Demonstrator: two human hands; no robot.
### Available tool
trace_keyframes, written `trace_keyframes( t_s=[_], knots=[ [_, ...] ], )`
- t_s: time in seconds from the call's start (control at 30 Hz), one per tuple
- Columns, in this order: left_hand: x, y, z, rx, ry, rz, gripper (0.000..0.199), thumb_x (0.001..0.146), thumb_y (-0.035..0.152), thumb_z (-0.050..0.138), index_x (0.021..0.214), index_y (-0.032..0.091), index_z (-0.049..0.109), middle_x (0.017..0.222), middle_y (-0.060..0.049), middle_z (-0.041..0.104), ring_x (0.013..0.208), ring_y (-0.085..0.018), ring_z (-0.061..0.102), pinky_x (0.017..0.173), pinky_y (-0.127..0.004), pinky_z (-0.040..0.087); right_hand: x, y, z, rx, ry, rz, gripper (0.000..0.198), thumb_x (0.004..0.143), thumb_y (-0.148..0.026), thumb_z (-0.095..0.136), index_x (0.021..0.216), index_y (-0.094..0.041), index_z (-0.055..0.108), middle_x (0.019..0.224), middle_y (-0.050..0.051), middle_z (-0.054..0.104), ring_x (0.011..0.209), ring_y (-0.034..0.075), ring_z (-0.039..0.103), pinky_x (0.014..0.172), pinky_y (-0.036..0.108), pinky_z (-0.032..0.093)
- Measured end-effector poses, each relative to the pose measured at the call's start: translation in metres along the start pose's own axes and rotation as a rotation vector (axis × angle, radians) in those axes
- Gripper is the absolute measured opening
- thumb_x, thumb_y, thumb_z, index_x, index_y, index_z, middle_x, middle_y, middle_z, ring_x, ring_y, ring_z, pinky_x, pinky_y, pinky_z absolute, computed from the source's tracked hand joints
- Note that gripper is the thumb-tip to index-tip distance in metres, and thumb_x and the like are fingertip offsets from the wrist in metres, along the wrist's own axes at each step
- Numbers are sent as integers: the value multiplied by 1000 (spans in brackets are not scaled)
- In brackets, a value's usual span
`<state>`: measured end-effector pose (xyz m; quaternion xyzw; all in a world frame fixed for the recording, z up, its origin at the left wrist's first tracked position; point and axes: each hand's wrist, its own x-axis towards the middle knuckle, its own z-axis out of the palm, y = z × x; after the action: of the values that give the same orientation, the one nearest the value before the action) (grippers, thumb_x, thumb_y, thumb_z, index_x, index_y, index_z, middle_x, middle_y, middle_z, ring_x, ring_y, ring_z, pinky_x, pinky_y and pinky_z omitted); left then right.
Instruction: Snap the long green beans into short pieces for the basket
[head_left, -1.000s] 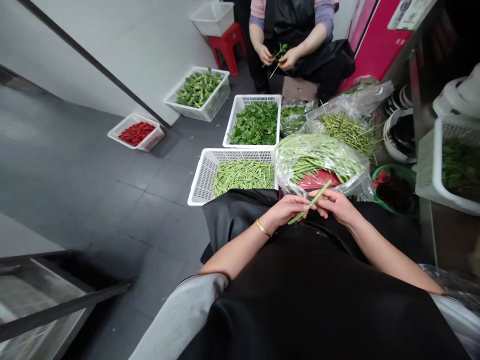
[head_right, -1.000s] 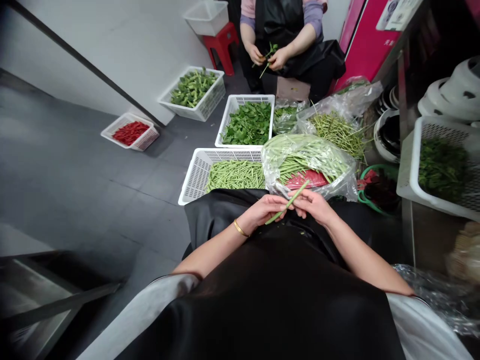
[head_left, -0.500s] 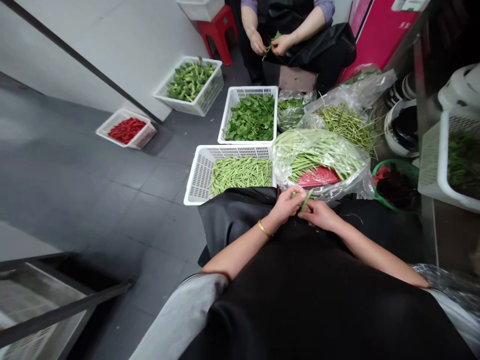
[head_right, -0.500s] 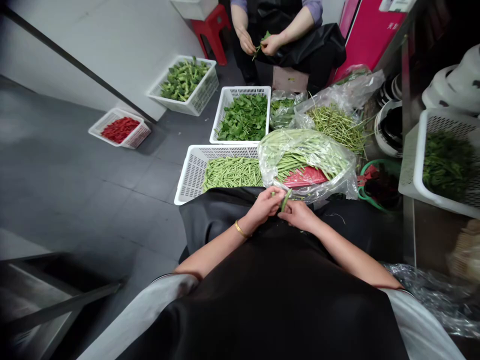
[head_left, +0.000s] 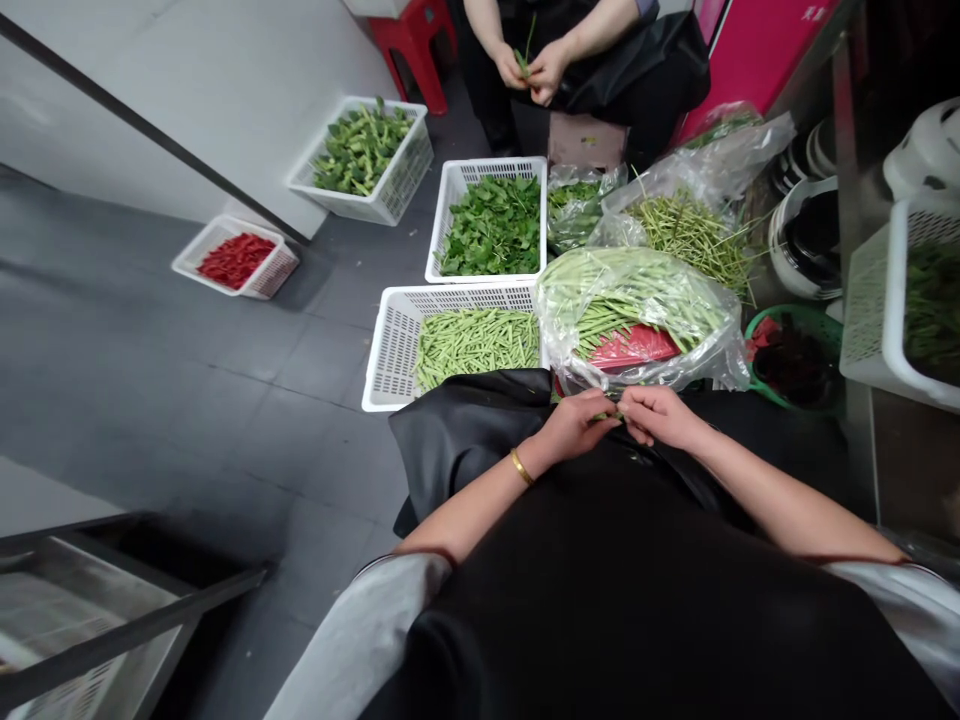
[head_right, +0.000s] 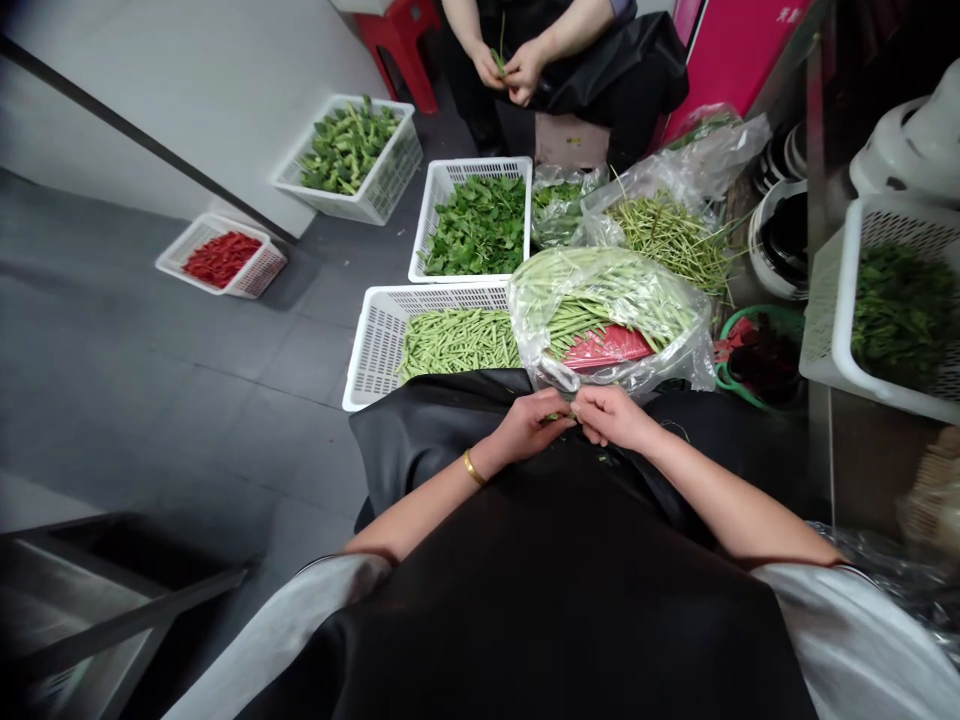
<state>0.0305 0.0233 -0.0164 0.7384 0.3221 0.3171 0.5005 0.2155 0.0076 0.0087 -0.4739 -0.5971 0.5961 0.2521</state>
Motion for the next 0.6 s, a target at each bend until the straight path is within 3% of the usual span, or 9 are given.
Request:
trace_keyframes(
  t_s=[0.07,0.13,0.23,0.3,0.37,0.5,0.6],
  knots=[
    [0,2,2,-118,47,-100,14,80,30,66,74,17,67,70,-3,54,70,-15,49,69,-26,39,1,12,11,234,119,25,42,87,-54,48,60,-24,36,41,-8,33,32,10,38,34,22,28],
    [2,0,5,-251,123,-227,17,74,32,71,73,16,67,70,-3,56,68,-13,48,65,-24,38,5,21,17,224,253,-2,43,88,-54,45,60,-24,33,42,-8,31,33,10,38,35,23,30],
    [4,-10,13,-510,129,-535,27,64,35,78,66,14,61,57,2,49,53,-8,38,51,-21,29,15,27,15,-279,354,-95,38,89,-45,46,59,-23,39,49,-2,45,45,12,46,47,25,38],
    [6,-19,15,-703,77,-773,32,60,35,79,63,15,54,48,7,37,43,-5,27,43,-20,18,20,26,12,-650,316,-154,33,88,-38,46,60,-21,46,56,3,54,53,14,51,54,26,40],
    [8,-27,12,-883,82,-917,33,59,33,78,63,16,50,46,9,30,40,-3,20,41,-19,11,20,22,8,-850,201,-221,31,89,-34,44,63,-20,53,61,7,58,58,16,54,57,27,39],
    [14,-38,-10,-1145,270,-869,27,62,32,71,65,15,51,48,8,32,39,-3,22,38,-19,11,16,18,-15,-815,-112,-274,29,92,-36,45,78,-19,64,71,6,66,64,17,58,61,27,41],
    [18,-38,-25,-1288,272,-739,26,64,35,68,68,14,53,55,2,43,47,-8,43,39,-20,25,42,31,-44,-834,-243,-4,21,83,-42,63,84,-22,68,71,4,68,62,17,59,59,26,40]
  ],
)
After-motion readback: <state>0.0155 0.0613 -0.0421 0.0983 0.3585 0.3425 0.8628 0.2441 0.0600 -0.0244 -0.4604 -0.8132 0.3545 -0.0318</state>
